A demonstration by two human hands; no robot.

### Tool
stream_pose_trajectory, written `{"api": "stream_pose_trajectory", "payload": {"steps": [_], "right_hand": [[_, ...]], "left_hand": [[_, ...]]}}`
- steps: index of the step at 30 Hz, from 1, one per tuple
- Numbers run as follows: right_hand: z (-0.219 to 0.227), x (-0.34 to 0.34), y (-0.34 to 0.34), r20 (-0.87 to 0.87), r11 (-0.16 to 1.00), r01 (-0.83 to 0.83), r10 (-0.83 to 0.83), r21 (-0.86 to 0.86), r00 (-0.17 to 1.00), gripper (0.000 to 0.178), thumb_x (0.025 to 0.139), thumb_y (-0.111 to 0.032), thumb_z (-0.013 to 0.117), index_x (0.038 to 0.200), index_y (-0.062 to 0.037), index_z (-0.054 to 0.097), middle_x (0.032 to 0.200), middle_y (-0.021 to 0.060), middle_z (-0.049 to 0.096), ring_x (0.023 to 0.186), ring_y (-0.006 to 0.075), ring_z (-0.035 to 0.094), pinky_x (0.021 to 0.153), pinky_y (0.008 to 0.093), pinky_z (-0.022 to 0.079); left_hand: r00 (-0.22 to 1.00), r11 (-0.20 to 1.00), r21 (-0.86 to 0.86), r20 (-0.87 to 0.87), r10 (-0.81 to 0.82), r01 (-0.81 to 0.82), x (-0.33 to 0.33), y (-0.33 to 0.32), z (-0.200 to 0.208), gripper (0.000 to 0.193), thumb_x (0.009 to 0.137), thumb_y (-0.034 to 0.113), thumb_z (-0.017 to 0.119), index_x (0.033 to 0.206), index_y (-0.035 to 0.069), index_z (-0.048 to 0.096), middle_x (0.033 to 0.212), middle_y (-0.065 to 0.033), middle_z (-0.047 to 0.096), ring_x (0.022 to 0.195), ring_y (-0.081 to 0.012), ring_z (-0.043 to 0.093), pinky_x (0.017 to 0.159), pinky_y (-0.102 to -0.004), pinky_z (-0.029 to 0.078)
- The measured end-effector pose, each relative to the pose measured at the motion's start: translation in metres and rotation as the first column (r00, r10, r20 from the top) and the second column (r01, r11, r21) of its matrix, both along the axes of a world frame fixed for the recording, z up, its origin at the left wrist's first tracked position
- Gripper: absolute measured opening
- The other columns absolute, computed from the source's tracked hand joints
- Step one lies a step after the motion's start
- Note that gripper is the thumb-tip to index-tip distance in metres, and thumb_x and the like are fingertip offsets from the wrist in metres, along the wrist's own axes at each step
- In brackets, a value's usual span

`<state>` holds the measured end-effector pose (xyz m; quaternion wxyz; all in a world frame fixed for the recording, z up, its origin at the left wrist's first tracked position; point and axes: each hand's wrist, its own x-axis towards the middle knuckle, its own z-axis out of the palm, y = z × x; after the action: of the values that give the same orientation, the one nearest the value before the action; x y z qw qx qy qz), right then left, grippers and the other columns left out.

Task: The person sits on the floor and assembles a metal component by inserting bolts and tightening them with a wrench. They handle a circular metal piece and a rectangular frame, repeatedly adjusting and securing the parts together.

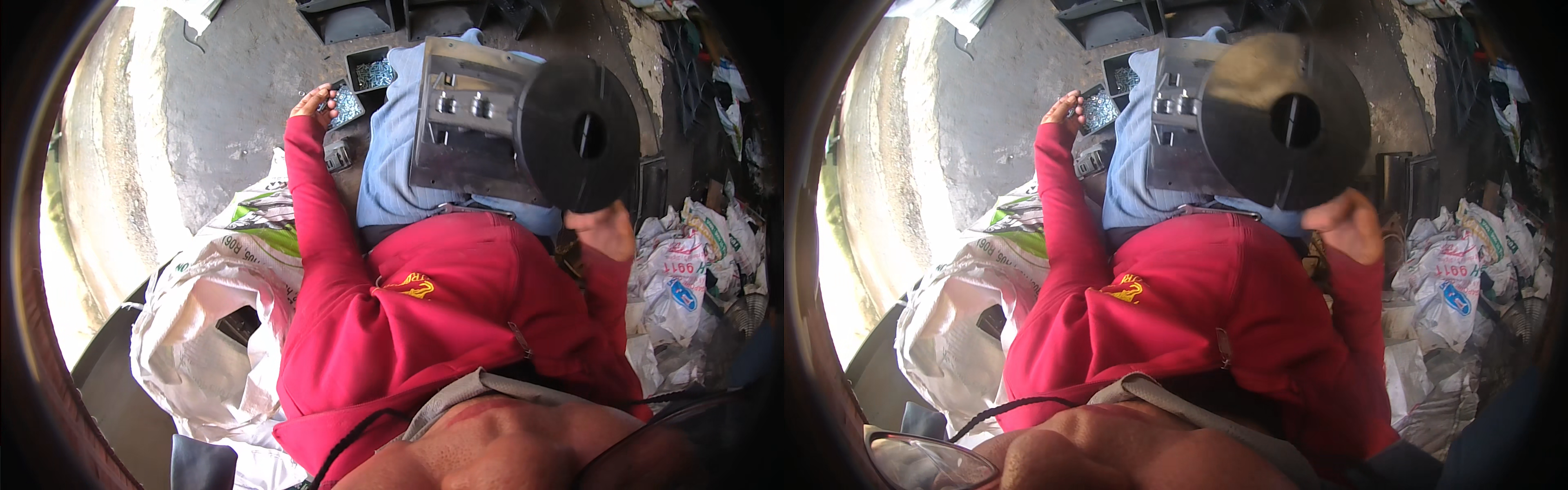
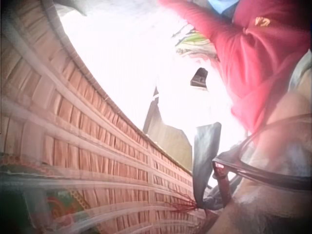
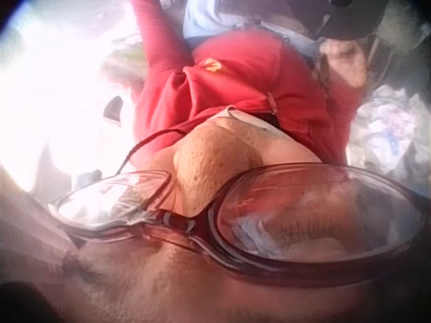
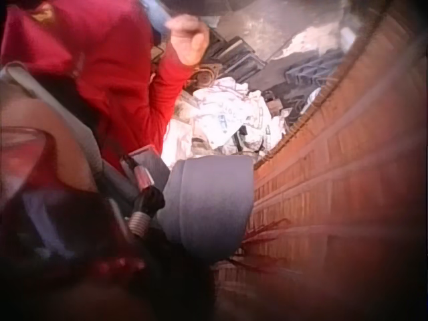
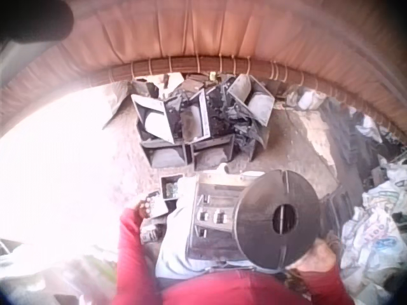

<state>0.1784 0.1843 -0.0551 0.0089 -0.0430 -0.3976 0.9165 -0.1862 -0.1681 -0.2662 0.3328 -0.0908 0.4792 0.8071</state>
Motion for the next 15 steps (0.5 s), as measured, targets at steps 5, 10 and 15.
{"api": "stream_pose_trajectory", "payload": {"steps": [5,10,15], "right_hand": [[-0.018,-0.066,-0.077,0.145,0.801,-0.254,0.387,-0.543,0.910,0.064,0.092,-0.037,0.042,0.139,0.0023,0.024,0.144,0.0171,0.029,0.133,0.0296,0.029,0.106,0.0420,0.032],[-0.038,-0.087,-0.105,0.191,0.660,-0.200,0.470,-0.724,0.862,0.056,0.093,-0.042,0.033,0.134,-0.0039,0.039,0.133,0.0150,0.045,0.119,0.0297,0.047,0.102,0.0464,0.035],[-0.031,-0.076,-0.103,0.223,0.617,-0.125,0.456,-0.777,0.862,0.051,0.091,-0.043,0.045,0.126,-0.0064,0.048,0.116,0.0106,0.057,0.107,0.0264,0.055,0.098,0.0429,0.039]], "left_hand": [[0.979,0.984,-0.059,-0.106,-0.175,0.170,0.076,0.010,0.146,0.020,0.087,0.009,0.057,0.104,-0.002,0.060,0.087,-0.0070,0.062,0.064,-0.0103,0.055,0.050,-0.0241,0.046],[0.864,0.860,-0.168,-0.071,-0.498,0.482,0.177,0.060,0.238,0.016,0.087,0.006,0.052,0.098,-0.002,0.061,0.081,-0.0078,0.062,0.054,-0.0102,0.052,0.041,-0.0214,0.040],[0.315,0.740,-0.627,-0.670,-0.672,0.245,0.221,0.117,0.222,0.013,0.083,0.008,0.059,0.094,0.003,0.063,0.086,-0.0095,0.063,0.072,-0.0200,0.062,0.058,-0.0281,0.049]]}}
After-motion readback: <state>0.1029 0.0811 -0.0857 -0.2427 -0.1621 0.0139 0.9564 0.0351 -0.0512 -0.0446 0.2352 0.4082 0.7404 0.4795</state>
